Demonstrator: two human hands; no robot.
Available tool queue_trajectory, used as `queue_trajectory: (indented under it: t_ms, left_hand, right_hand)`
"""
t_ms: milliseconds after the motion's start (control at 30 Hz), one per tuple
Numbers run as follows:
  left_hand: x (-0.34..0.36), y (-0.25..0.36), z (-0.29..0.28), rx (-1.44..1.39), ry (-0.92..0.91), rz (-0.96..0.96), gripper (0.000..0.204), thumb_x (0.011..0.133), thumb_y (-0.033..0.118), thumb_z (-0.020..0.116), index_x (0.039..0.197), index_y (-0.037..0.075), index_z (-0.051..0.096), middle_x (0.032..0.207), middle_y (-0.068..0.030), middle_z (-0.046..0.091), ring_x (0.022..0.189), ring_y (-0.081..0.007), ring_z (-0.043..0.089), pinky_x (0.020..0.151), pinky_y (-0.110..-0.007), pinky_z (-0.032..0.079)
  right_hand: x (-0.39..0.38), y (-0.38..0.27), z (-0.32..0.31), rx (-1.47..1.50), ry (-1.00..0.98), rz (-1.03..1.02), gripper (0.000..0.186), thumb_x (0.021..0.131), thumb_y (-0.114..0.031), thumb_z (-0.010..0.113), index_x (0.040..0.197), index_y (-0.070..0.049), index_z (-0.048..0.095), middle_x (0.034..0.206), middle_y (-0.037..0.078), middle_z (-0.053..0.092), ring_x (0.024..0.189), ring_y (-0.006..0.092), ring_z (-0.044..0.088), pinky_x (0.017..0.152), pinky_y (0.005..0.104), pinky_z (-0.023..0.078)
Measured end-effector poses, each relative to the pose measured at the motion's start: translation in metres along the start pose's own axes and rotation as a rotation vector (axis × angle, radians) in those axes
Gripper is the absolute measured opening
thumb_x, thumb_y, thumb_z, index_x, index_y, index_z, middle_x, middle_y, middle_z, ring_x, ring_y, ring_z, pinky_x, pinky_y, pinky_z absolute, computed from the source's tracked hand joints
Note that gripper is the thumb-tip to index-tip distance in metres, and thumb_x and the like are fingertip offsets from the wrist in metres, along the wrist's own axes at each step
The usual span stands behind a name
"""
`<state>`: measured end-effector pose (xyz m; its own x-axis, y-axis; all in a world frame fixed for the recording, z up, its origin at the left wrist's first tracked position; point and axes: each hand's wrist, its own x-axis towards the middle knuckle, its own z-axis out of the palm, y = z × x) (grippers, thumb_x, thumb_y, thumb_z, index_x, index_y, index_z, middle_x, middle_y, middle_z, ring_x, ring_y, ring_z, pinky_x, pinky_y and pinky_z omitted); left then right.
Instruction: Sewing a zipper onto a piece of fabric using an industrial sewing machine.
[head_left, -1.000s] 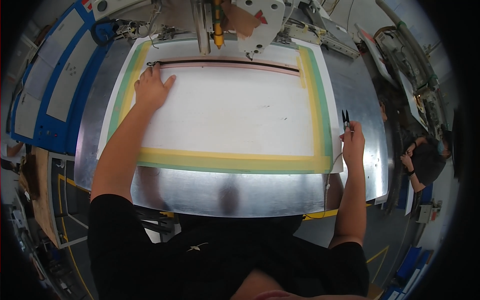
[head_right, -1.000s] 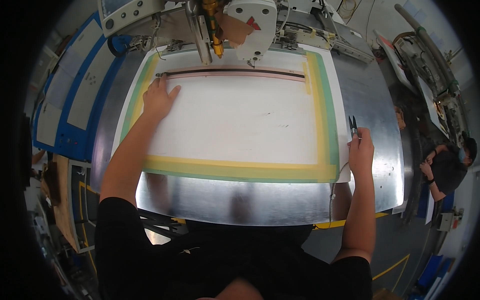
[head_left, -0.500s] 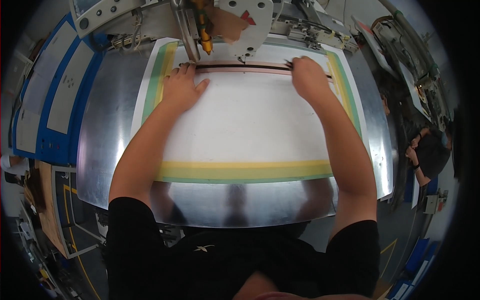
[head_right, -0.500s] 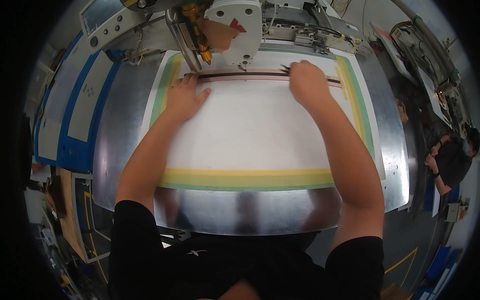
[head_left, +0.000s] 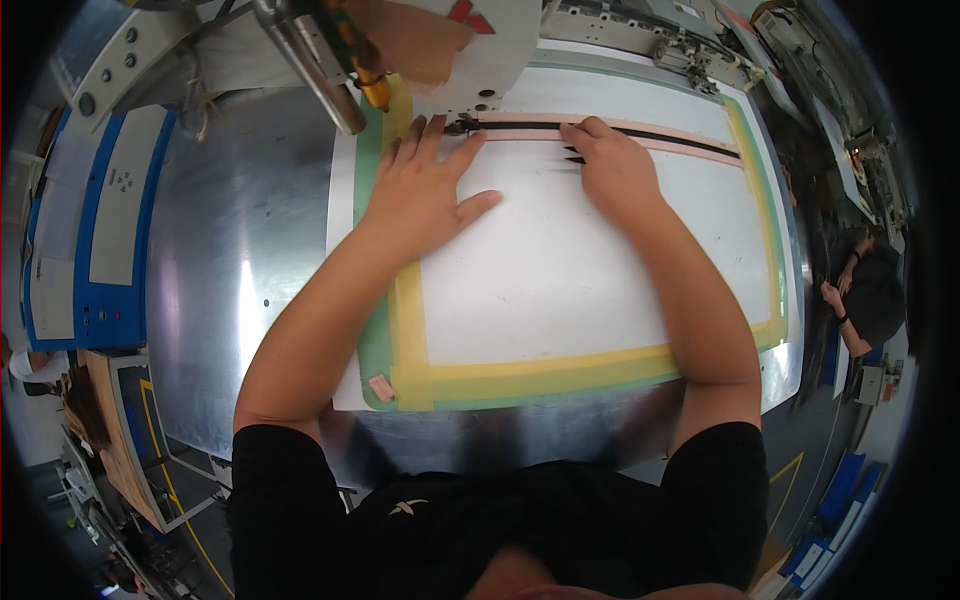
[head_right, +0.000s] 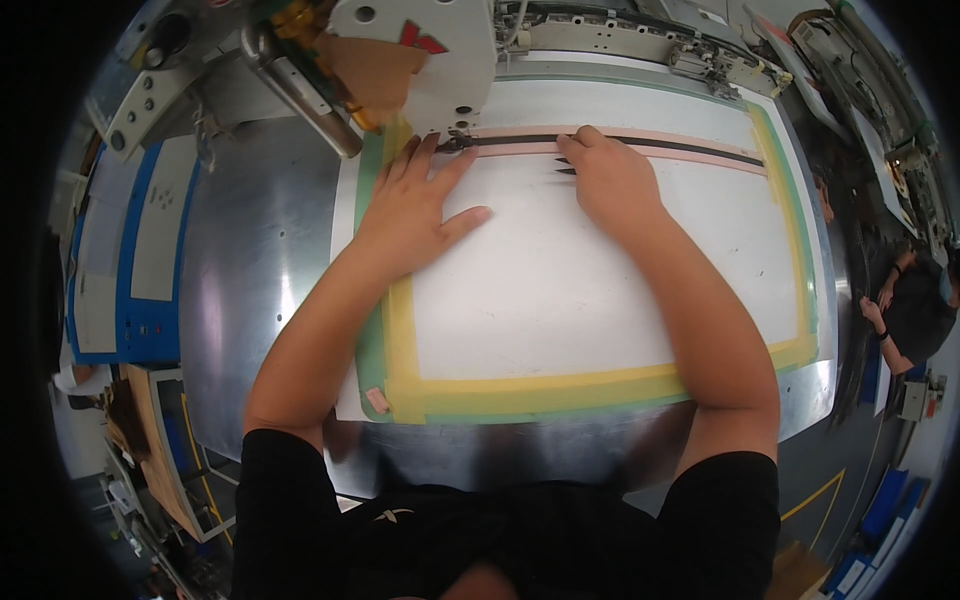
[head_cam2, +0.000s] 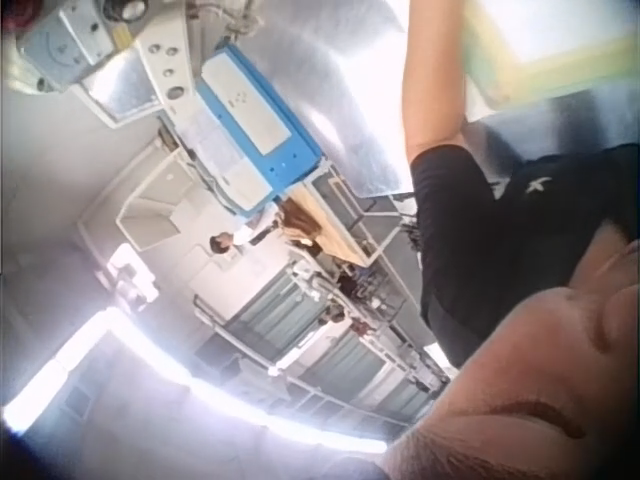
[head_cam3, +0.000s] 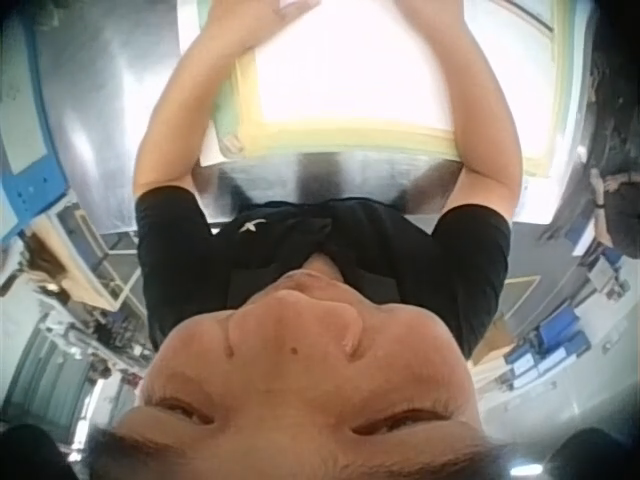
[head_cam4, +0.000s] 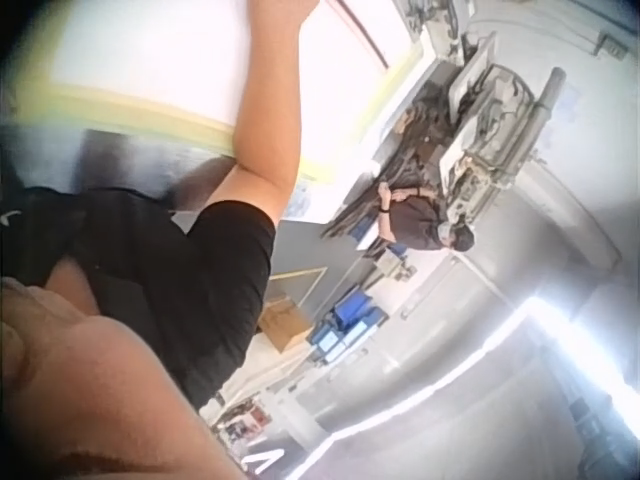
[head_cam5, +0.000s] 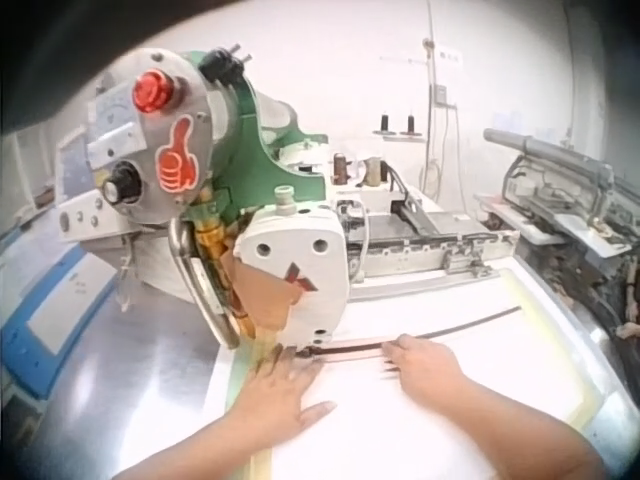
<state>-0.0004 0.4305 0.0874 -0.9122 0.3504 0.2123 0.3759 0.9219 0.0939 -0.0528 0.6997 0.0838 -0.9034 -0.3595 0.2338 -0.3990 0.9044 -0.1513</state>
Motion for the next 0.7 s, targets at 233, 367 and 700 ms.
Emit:
queue_trajectory:
  t_ms: [233,367,700]
  left_hand:
    - [0.016,0.002,0.014,-0.062,-0.019,0.015,0.082,0.099,0.061,0.060,0.161,0.010,0.044,0.162,-0.0273,0.042,0.154,-0.0434,0.033,0.127,-0.056,0.024]
    - [0.015,-0.004,0.015,-0.008,0.008,0.073,0.074,0.101,0.052,0.061,0.156,0.005,0.049,0.159,-0.0216,0.048,0.152,-0.0400,0.038,0.125,-0.057,0.027]
    - [0.015,-0.005,0.012,-0.008,0.228,0.066,0.048,0.095,0.031,0.068,0.135,0.006,0.067,0.138,-0.0145,0.064,0.125,-0.0358,0.061,0.108,-0.049,0.045]
  right_hand:
    - [0.005,0.007,-0.006,0.057,-0.018,-0.038,0.047,0.087,0.005,0.058,0.129,-0.010,0.071,0.117,0.008,0.065,0.102,0.0320,0.069,0.087,0.0435,0.058]
    - [0.005,0.009,0.001,0.059,0.024,-0.053,0.041,0.088,0.003,0.059,0.126,-0.009,0.070,0.112,0.008,0.063,0.100,0.0301,0.069,0.084,0.0435,0.057]
    - [0.014,0.002,0.000,0.037,0.024,0.002,0.038,0.089,0.000,0.059,0.124,-0.010,0.070,0.110,0.009,0.064,0.101,0.0326,0.069,0.084,0.0440,0.058]
